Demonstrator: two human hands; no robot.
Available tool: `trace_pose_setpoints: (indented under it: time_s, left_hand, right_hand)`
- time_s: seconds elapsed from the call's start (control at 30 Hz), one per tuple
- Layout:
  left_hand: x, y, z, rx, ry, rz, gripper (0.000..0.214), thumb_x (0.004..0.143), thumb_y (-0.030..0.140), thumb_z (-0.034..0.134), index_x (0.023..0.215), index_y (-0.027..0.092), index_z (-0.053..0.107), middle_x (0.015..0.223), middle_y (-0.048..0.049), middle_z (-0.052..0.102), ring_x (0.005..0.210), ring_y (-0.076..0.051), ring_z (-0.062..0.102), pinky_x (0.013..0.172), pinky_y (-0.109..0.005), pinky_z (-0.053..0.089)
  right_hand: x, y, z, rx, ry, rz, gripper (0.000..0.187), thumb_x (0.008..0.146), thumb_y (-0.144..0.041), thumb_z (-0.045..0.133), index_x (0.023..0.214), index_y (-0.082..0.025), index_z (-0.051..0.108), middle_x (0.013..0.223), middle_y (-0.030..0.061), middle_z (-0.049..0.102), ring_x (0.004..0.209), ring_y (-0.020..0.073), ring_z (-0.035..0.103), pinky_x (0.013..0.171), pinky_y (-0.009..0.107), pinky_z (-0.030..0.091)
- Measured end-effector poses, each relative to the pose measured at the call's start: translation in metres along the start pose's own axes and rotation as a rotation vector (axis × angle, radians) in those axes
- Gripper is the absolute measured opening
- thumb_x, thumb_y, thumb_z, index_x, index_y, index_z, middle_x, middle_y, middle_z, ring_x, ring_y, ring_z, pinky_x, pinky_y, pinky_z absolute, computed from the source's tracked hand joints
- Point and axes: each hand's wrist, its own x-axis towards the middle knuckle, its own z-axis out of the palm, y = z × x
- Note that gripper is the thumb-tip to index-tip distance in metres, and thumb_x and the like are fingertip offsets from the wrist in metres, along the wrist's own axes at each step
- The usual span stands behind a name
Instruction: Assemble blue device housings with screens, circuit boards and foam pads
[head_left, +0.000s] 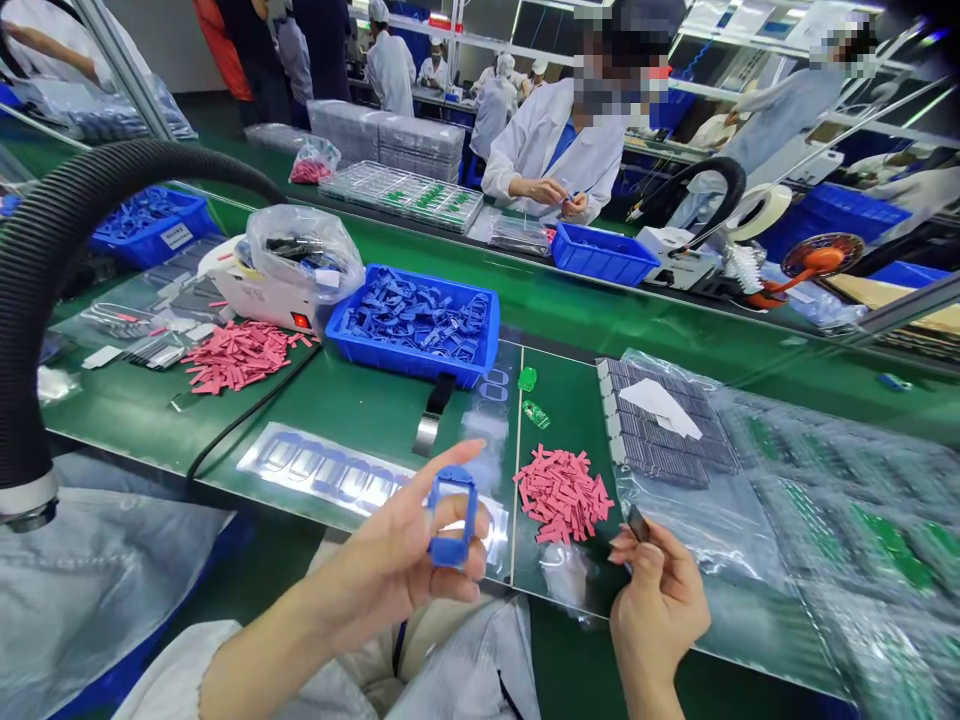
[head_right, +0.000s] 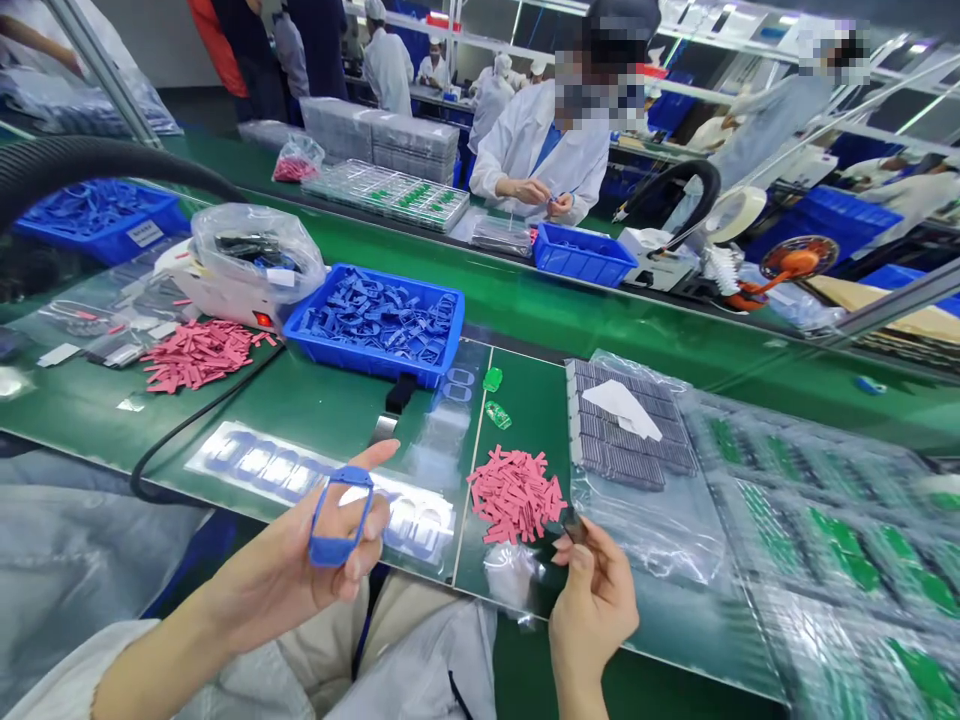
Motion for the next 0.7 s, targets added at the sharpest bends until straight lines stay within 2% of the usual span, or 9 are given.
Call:
trace_pose_setpoints:
  time_s: [0.1,0.2,0.23,0.27,0.33,0.4,0.43,0.53,0.7]
  left_hand:
    - [-0.011,-0.009,-0.005,-0.033,-0.008,-0.032,0.044,0.079,0.032,0.07,0.121,0.023,0.06,0.087,-0.0017,0.067,0.07,-0.008,0.065,0.069,-0.019,0.055]
    - [-0.02,-0.022,-0.009,-0.019,0.013,-0.096,0.038,0.073,0.041,0.073,0.104,0.018,0.068,0.072,0.0005,0.062,0.049,-0.004,0.053,0.054,-0.017,0.053]
    - [-0.022,-0.027,-0.01,-0.007,0.038,-0.125,0.038,0.072,0.045,0.073,0.099,0.018,0.069,0.067,0.0017,0.059,0.043,-0.003,0.047,0.049,-0.016,0.051]
    - [-0.024,-0.033,-0.011,0.009,0.071,-0.151,0.039,0.07,0.049,0.072,0.094,0.018,0.07,0.062,0.0027,0.057,0.039,-0.002,0.04,0.044,-0.016,0.048]
    - [-0.026,-0.046,-0.011,0.036,0.154,-0.192,0.043,0.069,0.056,0.069,0.087,0.017,0.07,0.052,0.0043,0.053,0.033,-0.002,0.031,0.036,-0.015,0.04]
    - [-0.027,-0.059,-0.011,0.042,0.273,-0.214,0.048,0.066,0.062,0.067,0.08,0.016,0.07,0.042,0.0064,0.047,0.03,-0.002,0.025,0.032,-0.014,0.029]
    - [-0.028,-0.064,-0.011,0.04,0.347,-0.222,0.051,0.064,0.065,0.067,0.076,0.015,0.07,0.04,0.0071,0.044,0.03,-0.002,0.023,0.032,-0.015,0.025]
    - [-0.029,-0.072,-0.011,0.069,0.553,-0.166,0.059,0.062,0.071,0.062,0.064,0.013,0.068,0.044,0.0033,0.05,0.035,-0.004,0.029,0.038,-0.019,0.024]
    - [-0.03,-0.068,-0.011,0.18,0.608,-0.04,0.063,0.071,0.074,0.049,0.062,0.015,0.068,0.056,-0.0013,0.061,0.049,-0.01,0.044,0.049,-0.023,0.031]
  right_hand:
    - [-0.001,-0.006,-0.001,-0.039,0.027,-0.071,0.032,0.082,-0.041,0.063,0.099,-0.015,0.063,0.074,0.0009,0.061,0.055,0.0113,0.054,0.061,0.031,0.047]
    - [-0.012,-0.027,-0.005,-0.096,0.07,-0.173,0.03,0.079,-0.037,0.069,0.098,-0.016,0.065,0.082,0.0045,0.063,0.062,0.0149,0.058,0.061,0.032,0.047]
    - [-0.018,-0.038,-0.005,-0.097,0.029,-0.241,0.029,0.076,-0.037,0.072,0.096,-0.017,0.066,0.083,0.0052,0.064,0.066,0.0171,0.06,0.062,0.033,0.048]
    - [-0.025,-0.05,-0.004,-0.089,-0.059,-0.322,0.029,0.074,-0.037,0.074,0.096,-0.018,0.067,0.083,0.0058,0.066,0.071,0.0197,0.061,0.063,0.034,0.049]
    - [-0.039,-0.076,0.004,-0.03,-0.39,-0.516,0.031,0.078,-0.04,0.07,0.101,-0.02,0.067,0.084,0.0076,0.069,0.079,0.0242,0.064,0.065,0.038,0.052]
    - [-0.052,-0.098,0.018,0.001,-0.658,-0.605,0.035,0.085,-0.041,0.061,0.113,-0.02,0.061,0.087,0.0091,0.071,0.085,0.0253,0.065,0.067,0.039,0.054]
    - [-0.057,-0.106,0.025,0.003,-0.729,-0.617,0.036,0.087,-0.041,0.058,0.116,-0.02,0.059,0.087,0.0088,0.072,0.086,0.0245,0.065,0.068,0.039,0.055]
    - [-0.065,-0.116,0.042,-0.013,-0.81,-0.641,0.034,0.089,-0.041,0.054,0.114,-0.018,0.058,0.088,0.008,0.072,0.088,0.0221,0.065,0.072,0.037,0.056]
    - [-0.06,-0.113,0.04,-0.115,-0.882,-0.691,0.031,0.087,-0.041,0.057,0.107,-0.018,0.061,0.097,0.0096,0.069,0.096,0.0228,0.062,0.077,0.038,0.054]
